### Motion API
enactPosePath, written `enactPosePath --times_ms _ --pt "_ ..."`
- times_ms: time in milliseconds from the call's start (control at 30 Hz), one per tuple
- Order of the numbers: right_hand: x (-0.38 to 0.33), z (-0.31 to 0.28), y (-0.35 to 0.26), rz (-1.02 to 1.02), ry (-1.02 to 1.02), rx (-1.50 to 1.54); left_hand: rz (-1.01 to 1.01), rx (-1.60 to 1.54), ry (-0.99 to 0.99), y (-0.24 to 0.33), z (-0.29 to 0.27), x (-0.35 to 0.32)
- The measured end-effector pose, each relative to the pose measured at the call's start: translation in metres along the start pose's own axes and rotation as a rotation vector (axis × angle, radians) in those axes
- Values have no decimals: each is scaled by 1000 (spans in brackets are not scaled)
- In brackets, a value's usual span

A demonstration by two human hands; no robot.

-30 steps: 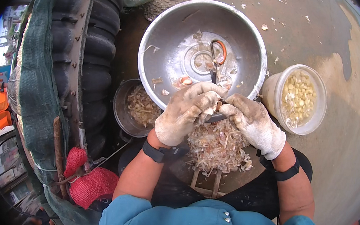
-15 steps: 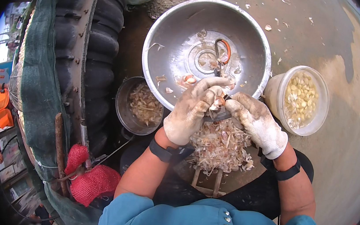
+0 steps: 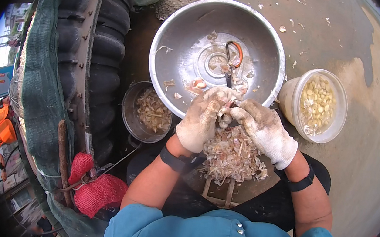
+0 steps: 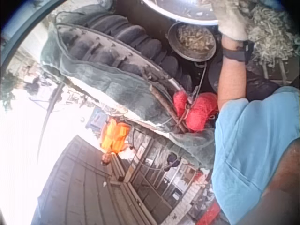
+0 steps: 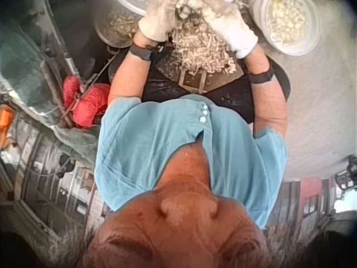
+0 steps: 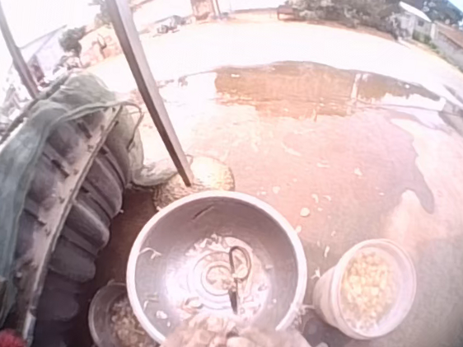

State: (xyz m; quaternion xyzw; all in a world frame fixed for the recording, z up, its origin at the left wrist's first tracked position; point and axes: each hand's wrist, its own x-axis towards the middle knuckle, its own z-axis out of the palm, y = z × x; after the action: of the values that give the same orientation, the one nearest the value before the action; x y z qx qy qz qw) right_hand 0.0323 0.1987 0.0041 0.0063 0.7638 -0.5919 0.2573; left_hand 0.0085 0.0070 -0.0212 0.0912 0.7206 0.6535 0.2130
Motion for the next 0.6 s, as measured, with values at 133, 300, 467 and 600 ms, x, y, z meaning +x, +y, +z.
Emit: enactPosePath --times_ms 133,300,467,600 --pt "-5 5 9 -111 24 -104 119 468 78 8 -6 7" --pt "-4 2 5 -150 23 -123 -68 6 132 16 -1 6" --pt "-2 0 -5 21 27 -95 -185 -516 83 -3 -7 8" --pt "0 -1 0 -18 43 -115 -41 -201 -21 7 -8 8"
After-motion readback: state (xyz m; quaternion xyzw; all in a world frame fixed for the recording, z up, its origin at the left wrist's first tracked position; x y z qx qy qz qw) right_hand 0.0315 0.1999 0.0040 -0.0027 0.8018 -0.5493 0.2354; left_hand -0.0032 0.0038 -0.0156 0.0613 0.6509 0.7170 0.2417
